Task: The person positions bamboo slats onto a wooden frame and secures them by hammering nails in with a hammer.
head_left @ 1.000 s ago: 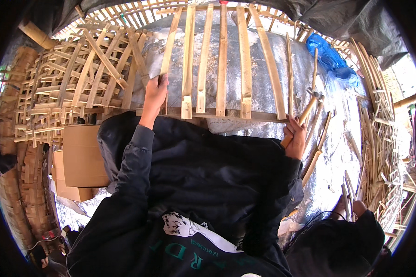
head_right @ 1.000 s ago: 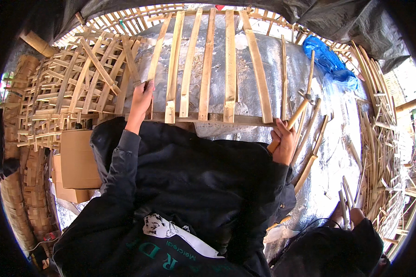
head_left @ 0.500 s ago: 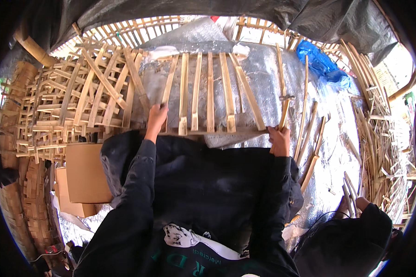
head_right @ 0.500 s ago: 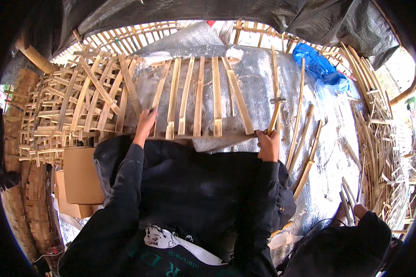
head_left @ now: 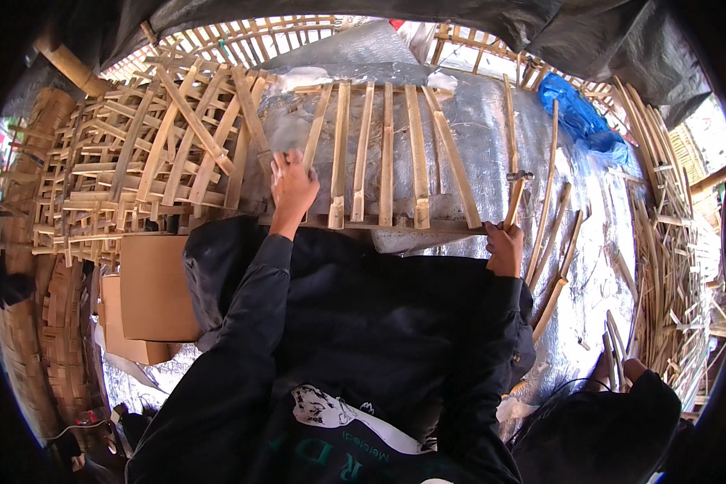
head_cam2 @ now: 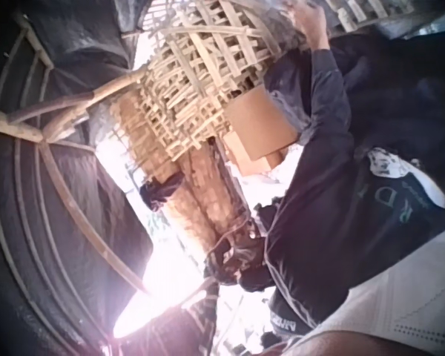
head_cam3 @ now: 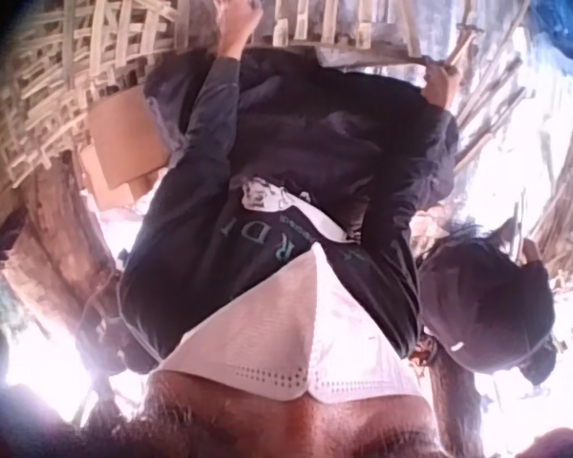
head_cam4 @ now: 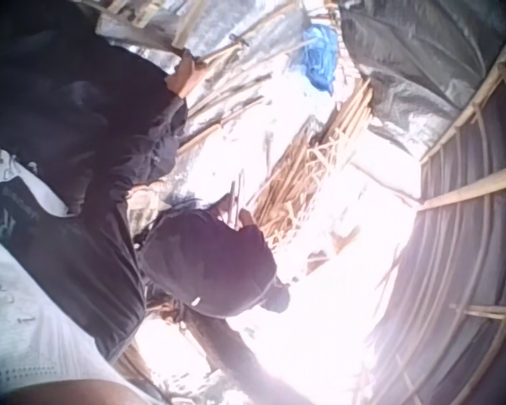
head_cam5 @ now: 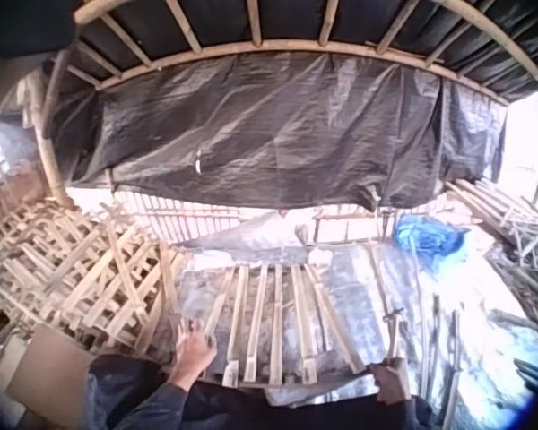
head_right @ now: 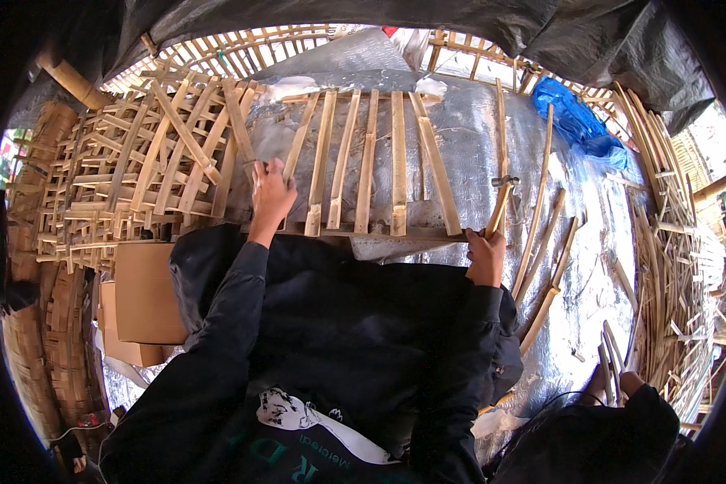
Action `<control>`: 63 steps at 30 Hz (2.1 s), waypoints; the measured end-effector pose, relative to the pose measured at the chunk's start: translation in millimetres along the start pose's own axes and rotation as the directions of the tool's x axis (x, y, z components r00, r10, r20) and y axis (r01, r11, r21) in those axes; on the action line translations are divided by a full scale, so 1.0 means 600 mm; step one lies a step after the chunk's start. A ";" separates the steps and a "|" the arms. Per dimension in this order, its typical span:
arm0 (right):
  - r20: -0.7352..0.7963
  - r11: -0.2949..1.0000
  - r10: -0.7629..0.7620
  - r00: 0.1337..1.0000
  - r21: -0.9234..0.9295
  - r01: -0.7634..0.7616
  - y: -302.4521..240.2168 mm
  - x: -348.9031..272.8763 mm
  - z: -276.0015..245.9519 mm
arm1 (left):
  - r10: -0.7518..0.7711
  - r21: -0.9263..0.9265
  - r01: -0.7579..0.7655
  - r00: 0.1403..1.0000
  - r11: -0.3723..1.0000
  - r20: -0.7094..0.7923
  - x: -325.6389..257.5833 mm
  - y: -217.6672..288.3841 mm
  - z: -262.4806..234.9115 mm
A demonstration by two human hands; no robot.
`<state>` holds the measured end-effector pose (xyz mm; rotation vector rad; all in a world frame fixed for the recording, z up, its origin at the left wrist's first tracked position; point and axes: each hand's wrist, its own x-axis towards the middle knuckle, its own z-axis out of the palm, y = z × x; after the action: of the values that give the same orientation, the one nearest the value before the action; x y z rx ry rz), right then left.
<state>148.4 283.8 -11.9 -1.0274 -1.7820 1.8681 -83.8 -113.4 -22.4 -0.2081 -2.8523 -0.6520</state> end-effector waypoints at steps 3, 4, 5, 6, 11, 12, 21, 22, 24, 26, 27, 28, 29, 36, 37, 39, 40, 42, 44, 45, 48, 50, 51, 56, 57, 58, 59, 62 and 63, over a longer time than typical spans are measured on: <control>0.029 1.000 0.019 0.999 0.023 -0.020 -0.006 -0.003 0.000 | -0.079 -0.057 0.082 0.996 0.995 0.047 -0.009 0.016 0.001; 0.046 0.998 0.022 0.999 0.052 -0.025 -0.008 -0.003 -0.001 | -0.083 -0.057 0.085 0.996 0.995 0.046 -0.008 0.009 0.008; 0.048 0.998 0.022 0.999 0.050 -0.024 -0.009 -0.002 -0.003 | -0.163 -0.091 0.177 0.975 0.980 0.150 -0.003 0.001 0.015; 0.066 0.997 0.044 0.997 0.064 -0.048 -0.010 -0.001 -0.005 | -0.234 -0.115 0.270 0.938 0.956 0.255 0.001 -0.006 0.022; 0.084 0.997 0.046 0.995 0.065 -0.052 -0.008 0.003 -0.002 | -0.044 -0.149 0.065 0.989 0.987 0.144 0.006 -0.046 0.058; 0.066 0.997 0.032 0.997 0.065 -0.036 -0.004 0.001 -0.001 | -0.061 -0.165 0.085 0.987 0.983 0.146 0.006 -0.044 0.057; 0.098 0.993 0.027 0.995 0.110 -0.038 -0.004 0.004 0.017 | -0.050 -0.355 0.067 0.997 0.932 0.057 0.013 -0.067 0.049; 0.065 0.996 0.009 0.998 0.085 -0.014 -0.001 0.002 0.021 | -0.041 -0.380 0.060 0.997 0.923 0.059 0.010 -0.064 0.050; 0.010 0.999 -0.020 1.000 0.044 0.019 0.001 0.005 0.001 | -0.057 -0.483 0.125 0.987 0.867 0.153 -0.001 -0.008 0.027; 0.011 0.991 -0.116 0.993 -0.059 0.116 0.001 0.005 0.001 | -0.091 -0.534 0.204 0.969 0.820 0.230 -0.003 0.009 0.007; -0.011 0.984 -0.134 0.991 -0.120 0.132 0.000 0.007 -0.001 | -0.081 -0.575 0.214 0.965 0.789 0.248 0.000 0.007 0.012; -0.005 0.984 -0.135 0.991 -0.117 0.133 -0.002 0.005 0.007 | -0.074 -0.610 0.224 0.963 0.760 0.261 0.003 -0.003 0.015; -0.010 0.979 -0.170 0.985 -0.120 0.167 -0.003 0.002 0.012 | -0.078 -0.608 0.224 0.963 0.761 0.257 0.005 -0.011 0.018; 0.008 0.985 -0.147 0.989 -0.087 0.147 -0.004 0.002 0.013 | -0.089 -0.650 0.244 0.961 0.719 0.263 0.006 -0.023 0.035; 0.008 0.985 -0.148 0.989 -0.087 0.148 -0.004 0.003 0.013 | -0.081 -0.647 0.240 0.961 0.724 0.266 0.006 -0.021 0.032; -0.005 0.989 -0.124 0.992 -0.080 0.123 -0.004 0.003 0.013 | -0.090 -0.648 0.247 0.960 0.721 0.266 0.006 -0.015 0.028; -0.003 0.989 -0.124 0.992 -0.079 0.123 -0.003 0.004 0.012 | -0.103 -0.646 0.256 0.959 0.719 0.265 0.006 -0.016 0.026; 0.014 0.993 -0.119 0.993 -0.013 0.119 -0.001 0.005 0.007 | -0.100 -0.633 0.253 0.958 0.732 0.267 0.007 -0.018 0.024; 0.024 0.994 -0.113 0.993 -0.002 0.113 -0.002 0.002 0.010 | -0.097 -0.619 0.250 0.958 0.745 0.270 0.010 -0.025 0.027; 0.032 0.994 -0.108 0.994 0.007 0.107 -0.003 0.001 0.011 | -0.102 -0.574 0.238 0.961 0.784 0.258 0.012 -0.028 0.028; 0.020 0.995 -0.102 0.995 -0.019 0.103 -0.010 -0.007 0.010 | -0.089 -0.422 0.197 0.961 0.885 0.261 0.019 -0.026 0.029; 0.006 0.995 -0.102 0.995 -0.013 0.102 -0.005 -0.001 0.004 | -0.070 -0.309 0.160 0.957 0.937 0.281 0.022 -0.026 0.035; -0.001 0.994 -0.106 0.994 -0.007 0.106 -0.003 0.003 0.000 | -0.061 -0.288 0.136 0.965 0.948 0.256 0.026 -0.025 0.039; 0.027 0.993 -0.119 0.993 0.024 0.118 -0.007 -0.001 0.025 | -0.101 -0.399 0.246 0.931 0.883 0.352 0.054 -0.102 0.066; 0.022 0.992 -0.129 0.991 -0.013 0.129 -0.006 0.001 0.024 | -0.097 -0.414 0.252 0.928 0.875 0.359 0.051 -0.108 0.068; -0.013 0.988 -0.143 0.990 -0.066 0.142 -0.001 0.007 0.000 | -0.074 -0.430 0.291 0.888 0.855 0.453 0.045 -0.059 0.056; -0.034 0.984 -0.166 0.986 -0.067 0.163 -0.001 0.008 -0.008 | -0.060 -0.432 0.329 0.847 0.839 0.529 0.040 -0.034 0.040; -0.039 0.983 -0.185 0.982 -0.027 0.184 0.001 0.005 0.005 | -0.077 -0.073 0.110 0.931 0.991 0.356 0.045 -0.035 0.007; -0.041 0.982 -0.188 0.981 -0.024 0.187 0.000 0.005 0.011 | -0.074 -0.073 0.107 0.933 0.992 0.353 0.038 -0.037 0.005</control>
<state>141.9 281.4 -12.9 -0.8661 -1.8088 1.7054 -110.6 -129.4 -28.9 -0.2283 -3.1913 -0.8416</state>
